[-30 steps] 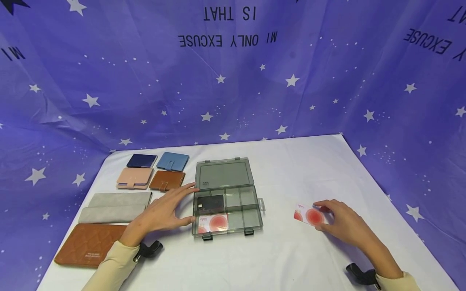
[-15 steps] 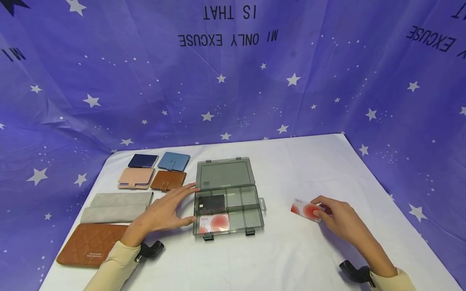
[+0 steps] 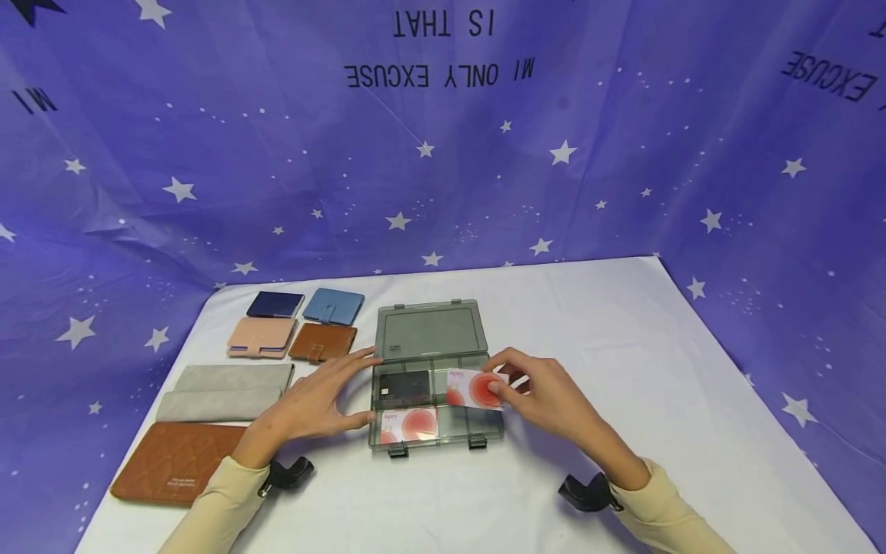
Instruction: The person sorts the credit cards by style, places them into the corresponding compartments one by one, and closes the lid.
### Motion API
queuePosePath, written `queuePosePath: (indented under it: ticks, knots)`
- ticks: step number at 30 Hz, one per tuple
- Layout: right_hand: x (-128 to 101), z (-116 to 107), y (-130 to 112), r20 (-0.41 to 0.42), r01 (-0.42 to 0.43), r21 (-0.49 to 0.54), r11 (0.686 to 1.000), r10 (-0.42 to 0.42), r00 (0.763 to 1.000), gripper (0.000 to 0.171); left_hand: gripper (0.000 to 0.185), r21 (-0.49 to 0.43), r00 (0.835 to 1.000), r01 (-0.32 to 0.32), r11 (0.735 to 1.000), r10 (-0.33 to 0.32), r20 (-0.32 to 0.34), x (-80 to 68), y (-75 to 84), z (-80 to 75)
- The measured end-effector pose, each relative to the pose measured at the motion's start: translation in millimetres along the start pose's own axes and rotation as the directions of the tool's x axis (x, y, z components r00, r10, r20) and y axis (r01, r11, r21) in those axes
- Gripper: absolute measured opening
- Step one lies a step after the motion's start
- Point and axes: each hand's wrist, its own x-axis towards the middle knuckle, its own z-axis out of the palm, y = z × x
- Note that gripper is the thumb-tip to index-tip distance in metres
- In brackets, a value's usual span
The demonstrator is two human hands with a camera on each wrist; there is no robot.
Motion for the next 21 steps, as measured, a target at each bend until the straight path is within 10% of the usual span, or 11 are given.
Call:
queuePosePath:
  ticks: [12,21]
  knots:
    - [26,81,-25,0.168,0.159,-0.125,0.979,-0.137,0.976,0.013,0.089,-0.002,1.0,0.003,1.0,-0.003,0.012,1.5,0.1,0.5]
    - [20,100,-23,0.143,0.252,-0.306,0.918,-0.217,0.966,0.017,0.088,-0.001,1.0,-0.003,1.0,0.003,-0.005,-0.8,-0.3,0.1]
